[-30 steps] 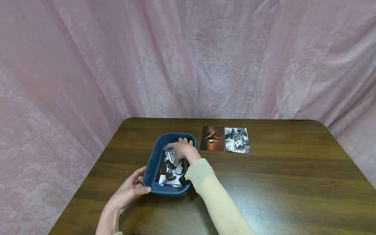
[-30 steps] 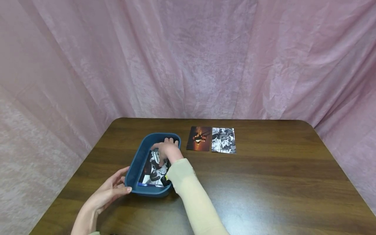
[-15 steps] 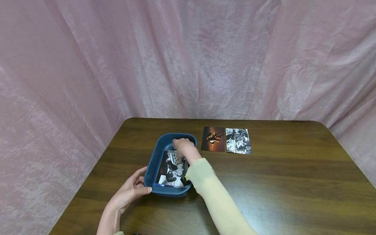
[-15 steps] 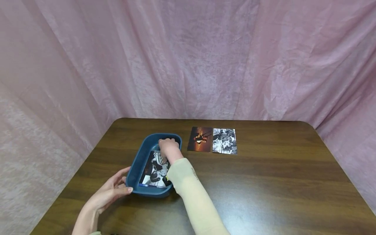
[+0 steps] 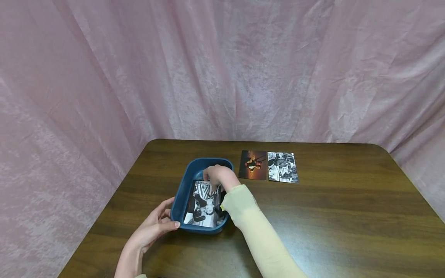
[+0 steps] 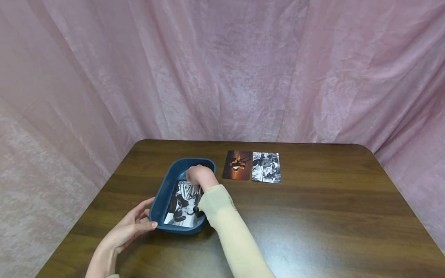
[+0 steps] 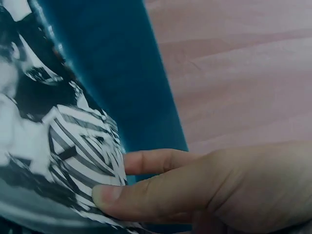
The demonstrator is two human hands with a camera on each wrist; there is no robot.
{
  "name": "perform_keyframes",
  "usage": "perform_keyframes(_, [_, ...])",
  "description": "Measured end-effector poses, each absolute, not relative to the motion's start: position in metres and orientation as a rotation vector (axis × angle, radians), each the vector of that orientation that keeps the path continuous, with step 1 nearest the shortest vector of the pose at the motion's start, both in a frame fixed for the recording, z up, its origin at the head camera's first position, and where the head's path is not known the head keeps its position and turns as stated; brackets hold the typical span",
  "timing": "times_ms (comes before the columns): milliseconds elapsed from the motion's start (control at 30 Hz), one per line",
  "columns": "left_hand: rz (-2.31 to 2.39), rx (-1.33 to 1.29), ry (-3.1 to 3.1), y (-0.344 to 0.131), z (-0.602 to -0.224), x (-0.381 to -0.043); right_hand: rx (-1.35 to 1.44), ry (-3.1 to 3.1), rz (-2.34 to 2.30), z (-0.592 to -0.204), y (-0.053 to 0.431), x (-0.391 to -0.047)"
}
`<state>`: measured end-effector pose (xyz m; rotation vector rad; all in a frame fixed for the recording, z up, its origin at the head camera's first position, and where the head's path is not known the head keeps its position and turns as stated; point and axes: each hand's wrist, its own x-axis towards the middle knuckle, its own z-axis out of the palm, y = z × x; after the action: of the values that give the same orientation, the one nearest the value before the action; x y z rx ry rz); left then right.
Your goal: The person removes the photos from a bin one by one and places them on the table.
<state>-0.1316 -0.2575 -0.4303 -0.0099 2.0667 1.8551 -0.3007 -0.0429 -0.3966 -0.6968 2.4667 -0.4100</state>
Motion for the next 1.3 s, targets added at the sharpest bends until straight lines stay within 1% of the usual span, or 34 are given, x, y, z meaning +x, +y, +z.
perform_keyframes(300, [1.861, 0.010, 2.067, -0.260, -0.430, -0.130, -0.602, 2.278, -0.755, -0.382, -0.032, -0.307])
perform_keyframes(533, [1.859, 0.008, 2.061, -0.264, -0.430, -0.128, -0.714, 2.190, -0.965, -0.373, -0.014, -0.312])
perform_keyframes(767, [1.834, -0.035, 2.065, -0.265, -0.428, -0.127, -0.751, 2.141, -1.289, -0.363, 0.016, -0.320])
perform_keyframes(1000, [1.843, -0.038, 2.055, -0.264, -0.429, -0.126, -0.706, 2.154, -1.592, -0.358, 0.066, -0.328])
perform_keyframes(1300, [1.850, -0.010, 2.051, -0.262, -0.428, -0.124, -0.447, 2.339, -1.896, -0.365, 0.158, -0.335])
